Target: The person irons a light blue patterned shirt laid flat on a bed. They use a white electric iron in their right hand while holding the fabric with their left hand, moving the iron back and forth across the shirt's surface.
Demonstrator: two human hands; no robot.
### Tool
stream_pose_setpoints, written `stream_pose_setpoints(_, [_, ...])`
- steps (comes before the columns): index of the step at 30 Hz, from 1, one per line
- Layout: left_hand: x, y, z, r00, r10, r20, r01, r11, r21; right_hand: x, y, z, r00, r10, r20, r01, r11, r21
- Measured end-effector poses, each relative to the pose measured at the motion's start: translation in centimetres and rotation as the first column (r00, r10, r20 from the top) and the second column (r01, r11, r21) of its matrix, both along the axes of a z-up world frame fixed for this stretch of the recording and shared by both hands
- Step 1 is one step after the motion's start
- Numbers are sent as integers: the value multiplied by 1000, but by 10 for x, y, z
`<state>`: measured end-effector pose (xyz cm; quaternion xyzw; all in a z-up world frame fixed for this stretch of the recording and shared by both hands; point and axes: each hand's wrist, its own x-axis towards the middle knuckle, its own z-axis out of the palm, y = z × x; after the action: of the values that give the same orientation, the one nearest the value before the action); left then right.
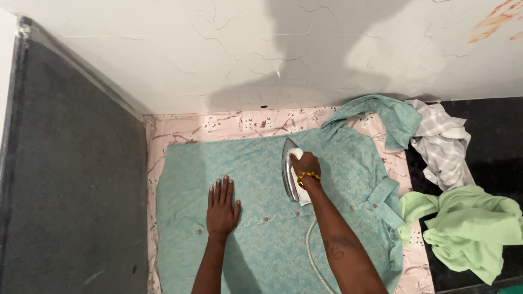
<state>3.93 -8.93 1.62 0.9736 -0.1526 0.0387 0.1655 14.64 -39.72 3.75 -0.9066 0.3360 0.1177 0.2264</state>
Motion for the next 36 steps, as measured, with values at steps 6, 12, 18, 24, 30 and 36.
stream_pose_setpoints(6, [0,1,-4,1000,2,-4,-2,1000,19,-23,-13,-9,999,-11,39,13,999,-36])
stream_pose_setpoints(12, [-1,0,-5,1000,4,28,-5,1000,11,-5,-35,-6,999,-49,24,49,999,-12])
stream_pose_setpoints(18, [-2,-1,-6,1000,12,16,-12,1000,2,-11,-38,-9,996,-51,75,54,998,-41])
stream_pose_setpoints(24, [-1,0,-10,1000,4,10,-5,999,38,-18,-44,-14,1000,-16,23,17,999,-44])
stream_pose_setpoints(30, [-1,-1,-7,1000,20,15,-20,999,-32,-5,-58,-9,998,-55,10,55,998,-6])
stream_pose_setpoints(36, [-1,-1,-4,1000,16,2,-16,999,-48,-18,-59,-6,998,-53,31,54,998,-20])
